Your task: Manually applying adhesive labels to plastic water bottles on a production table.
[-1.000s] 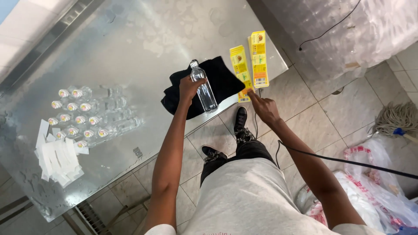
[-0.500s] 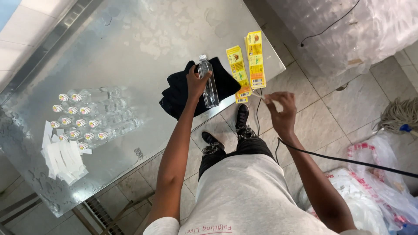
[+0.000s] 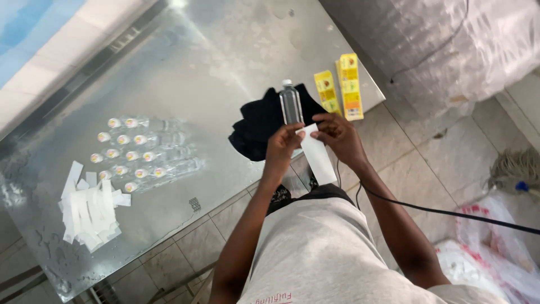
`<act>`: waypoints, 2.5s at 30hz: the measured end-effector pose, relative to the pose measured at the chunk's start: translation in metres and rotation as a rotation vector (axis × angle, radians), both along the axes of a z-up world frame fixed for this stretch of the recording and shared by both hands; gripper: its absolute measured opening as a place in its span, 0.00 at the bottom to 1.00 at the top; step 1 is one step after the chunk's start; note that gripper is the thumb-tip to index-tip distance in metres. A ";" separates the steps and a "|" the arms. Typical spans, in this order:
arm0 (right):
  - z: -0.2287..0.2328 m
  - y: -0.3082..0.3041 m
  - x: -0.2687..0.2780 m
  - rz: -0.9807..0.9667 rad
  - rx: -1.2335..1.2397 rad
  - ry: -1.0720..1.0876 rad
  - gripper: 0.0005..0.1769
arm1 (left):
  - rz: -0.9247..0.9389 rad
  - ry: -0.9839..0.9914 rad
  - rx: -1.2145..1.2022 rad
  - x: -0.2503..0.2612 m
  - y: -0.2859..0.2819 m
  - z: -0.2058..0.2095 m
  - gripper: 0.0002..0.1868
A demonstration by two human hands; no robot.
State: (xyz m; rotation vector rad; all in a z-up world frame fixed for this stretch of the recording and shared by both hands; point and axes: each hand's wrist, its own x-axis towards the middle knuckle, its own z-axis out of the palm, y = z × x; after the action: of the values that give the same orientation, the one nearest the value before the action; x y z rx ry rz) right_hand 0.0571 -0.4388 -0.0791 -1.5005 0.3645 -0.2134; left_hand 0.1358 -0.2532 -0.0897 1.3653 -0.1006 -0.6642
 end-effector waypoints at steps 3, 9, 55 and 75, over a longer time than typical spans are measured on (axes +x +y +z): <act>0.017 0.036 0.016 0.024 -0.175 0.019 0.22 | 0.078 -0.026 0.057 -0.002 0.024 0.018 0.14; 0.030 0.101 0.034 -0.070 -0.799 -0.376 0.21 | 0.340 0.048 -0.074 0.008 0.056 0.035 0.13; 0.049 0.113 0.038 0.039 -0.402 -0.159 0.05 | 0.304 0.018 -0.267 -0.011 0.064 0.040 0.21; 0.007 0.179 0.074 0.148 0.201 0.253 0.08 | 1.660 0.473 0.048 -0.049 0.551 -0.236 0.08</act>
State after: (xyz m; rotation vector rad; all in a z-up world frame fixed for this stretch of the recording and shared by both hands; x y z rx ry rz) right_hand 0.1309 -0.2595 -0.0724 -1.3506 0.4607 0.1296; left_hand 0.0864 0.2983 -0.3261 0.8690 1.2973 0.4560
